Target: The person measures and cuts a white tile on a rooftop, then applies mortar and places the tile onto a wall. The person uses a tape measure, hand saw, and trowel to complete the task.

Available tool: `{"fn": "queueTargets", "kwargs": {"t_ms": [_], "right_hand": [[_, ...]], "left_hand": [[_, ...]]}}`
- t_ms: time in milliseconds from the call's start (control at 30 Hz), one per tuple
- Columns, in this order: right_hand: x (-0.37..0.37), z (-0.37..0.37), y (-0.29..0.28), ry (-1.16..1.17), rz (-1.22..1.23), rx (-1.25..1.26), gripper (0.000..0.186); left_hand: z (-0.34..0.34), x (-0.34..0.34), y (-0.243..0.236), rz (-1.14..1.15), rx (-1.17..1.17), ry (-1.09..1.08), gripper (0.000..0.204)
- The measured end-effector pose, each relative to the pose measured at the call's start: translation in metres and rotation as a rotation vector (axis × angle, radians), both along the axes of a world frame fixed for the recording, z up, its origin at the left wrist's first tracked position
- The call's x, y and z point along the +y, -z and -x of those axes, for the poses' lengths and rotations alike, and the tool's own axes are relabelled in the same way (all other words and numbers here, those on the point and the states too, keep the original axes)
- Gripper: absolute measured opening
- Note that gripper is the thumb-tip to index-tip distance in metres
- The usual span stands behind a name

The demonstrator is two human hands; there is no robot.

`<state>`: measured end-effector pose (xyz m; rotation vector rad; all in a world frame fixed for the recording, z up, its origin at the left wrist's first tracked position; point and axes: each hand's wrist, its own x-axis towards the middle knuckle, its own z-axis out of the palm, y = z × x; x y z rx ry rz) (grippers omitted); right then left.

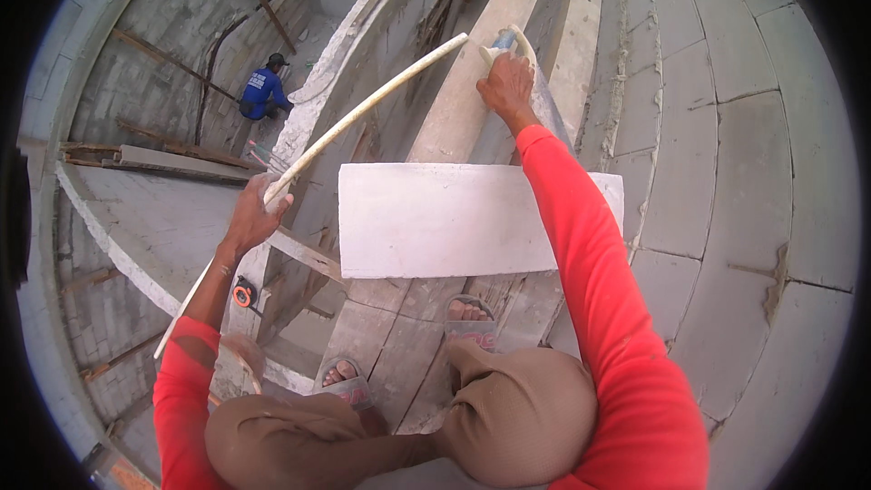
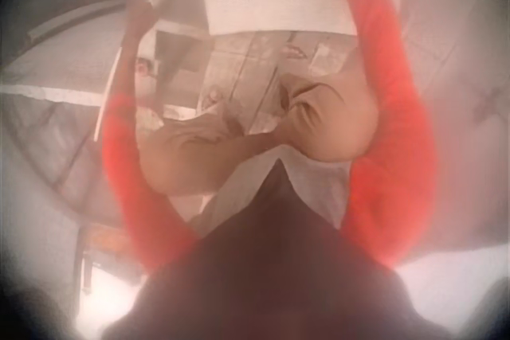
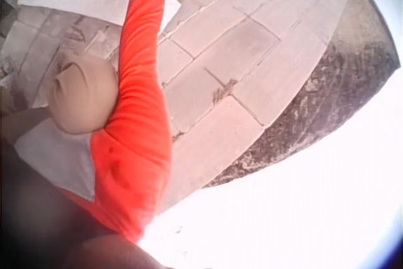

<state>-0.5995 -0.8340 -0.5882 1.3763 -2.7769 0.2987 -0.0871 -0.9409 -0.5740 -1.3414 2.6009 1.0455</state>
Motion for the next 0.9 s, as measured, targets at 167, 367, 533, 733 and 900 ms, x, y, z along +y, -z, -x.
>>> {"fn": "queueTargets", "kwargs": {"t_ms": [167,367,533,733,900], "right_hand": [[-0.002,0.014,0.004,0.029,-0.105,-0.061,0.044],[0.003,0.011,0.015,-0.163,-0.137,-0.109,0.042],[-0.001,0.019,0.026,-0.078,-0.116,0.025,0.042],[-0.002,0.024,0.031,0.001,0.170,0.093,0.038],[-0.007,0.020,0.030,-0.176,-0.044,0.075,0.032]], "left_hand": [[0.059,0.020,0.010,-0.224,0.074,-0.042,0.085],[0.045,-0.045,0.079,0.293,-0.276,-0.014,0.077],[0.033,-0.044,0.123,0.159,-0.063,0.010,0.047],[0.031,-0.034,0.120,0.026,-0.103,-0.110,0.035],[0.025,-0.038,0.134,-0.007,-0.060,-0.057,0.042]]}}
